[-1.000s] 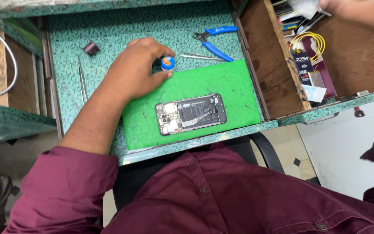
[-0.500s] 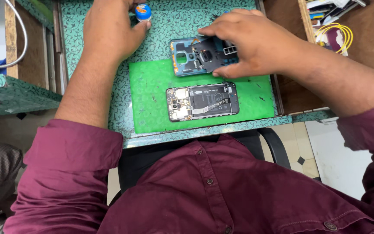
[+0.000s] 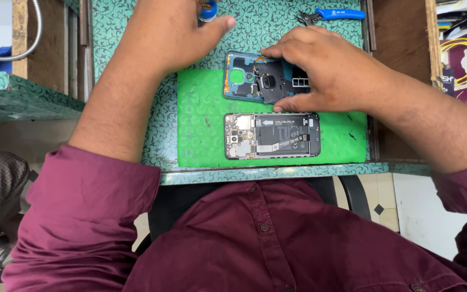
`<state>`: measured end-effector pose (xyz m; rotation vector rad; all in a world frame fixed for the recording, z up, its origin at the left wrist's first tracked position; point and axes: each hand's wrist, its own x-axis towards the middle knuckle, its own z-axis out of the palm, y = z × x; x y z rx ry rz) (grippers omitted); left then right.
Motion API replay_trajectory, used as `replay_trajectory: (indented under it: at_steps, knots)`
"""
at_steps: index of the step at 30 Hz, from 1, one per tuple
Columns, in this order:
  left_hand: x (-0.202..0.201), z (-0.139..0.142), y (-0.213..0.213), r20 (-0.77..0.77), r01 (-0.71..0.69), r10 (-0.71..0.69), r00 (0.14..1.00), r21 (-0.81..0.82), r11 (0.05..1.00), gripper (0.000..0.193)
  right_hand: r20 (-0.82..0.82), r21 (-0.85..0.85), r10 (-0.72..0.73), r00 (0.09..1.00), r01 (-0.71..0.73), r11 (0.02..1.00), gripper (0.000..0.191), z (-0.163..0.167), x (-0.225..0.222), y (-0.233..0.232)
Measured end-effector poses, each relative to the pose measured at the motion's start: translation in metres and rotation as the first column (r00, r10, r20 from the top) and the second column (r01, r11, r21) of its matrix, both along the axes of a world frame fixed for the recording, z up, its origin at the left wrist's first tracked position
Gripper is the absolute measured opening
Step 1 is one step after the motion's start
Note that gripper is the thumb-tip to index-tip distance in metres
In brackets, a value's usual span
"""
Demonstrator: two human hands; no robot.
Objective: The person uses blue-handled pliers to pry and lift the battery out of an opened smartphone, then handles the phone frame and internal components. They reposition the phone, work on the board area with their fingers, and use a screwdriver on the reassembled phone near the end.
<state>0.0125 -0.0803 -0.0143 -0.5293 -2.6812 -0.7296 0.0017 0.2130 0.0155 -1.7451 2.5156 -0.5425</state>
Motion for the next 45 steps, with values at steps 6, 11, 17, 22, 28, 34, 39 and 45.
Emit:
replay_trajectory:
  at_steps: [6,11,17,22,28,34,39,45]
  knots:
    - [-0.006,0.011,0.019,-0.054,0.464,-0.463,0.885,0.002,0.886,0.022,0.003,0.032,-0.031,0.999,0.031,0.999,0.069,-0.002,-0.012,0.009]
    - [-0.008,0.003,0.031,-0.033,0.456,-0.458,0.888,-0.064,0.888,0.02,-0.005,0.034,-0.05,0.999,0.051,0.998,0.065,-0.009,-0.017,0.016]
    - [-0.008,-0.002,0.041,0.019,0.447,-0.447,0.894,-0.034,0.894,0.016,0.026,0.047,-0.077,0.997,0.076,0.996,0.067,-0.015,-0.021,0.019]
    - [-0.008,-0.005,0.043,0.017,0.425,-0.425,0.905,-0.049,0.904,0.013,0.016,0.032,-0.063,0.998,0.062,0.998,0.068,-0.019,-0.022,0.02]
    - [-0.008,-0.007,0.043,0.036,0.425,-0.424,0.905,-0.053,0.903,0.014,0.096,0.016,-0.055,0.994,0.054,0.998,0.067,-0.023,-0.027,0.02]
    - [-0.006,-0.004,0.042,0.047,0.512,-0.51,0.859,-0.052,0.857,0.014,0.121,0.03,-0.038,0.992,0.035,0.999,0.067,-0.022,-0.029,0.021]
    - [-0.005,0.001,0.045,0.058,0.422,-0.418,0.906,-0.091,0.902,0.012,0.088,0.05,-0.062,0.994,0.058,0.997,0.067,-0.024,-0.027,0.021]
    - [-0.004,0.001,0.042,0.125,0.306,-0.292,0.948,-0.112,0.946,0.013,0.097,0.039,-0.059,0.994,0.055,0.998,0.064,-0.026,-0.028,0.022]
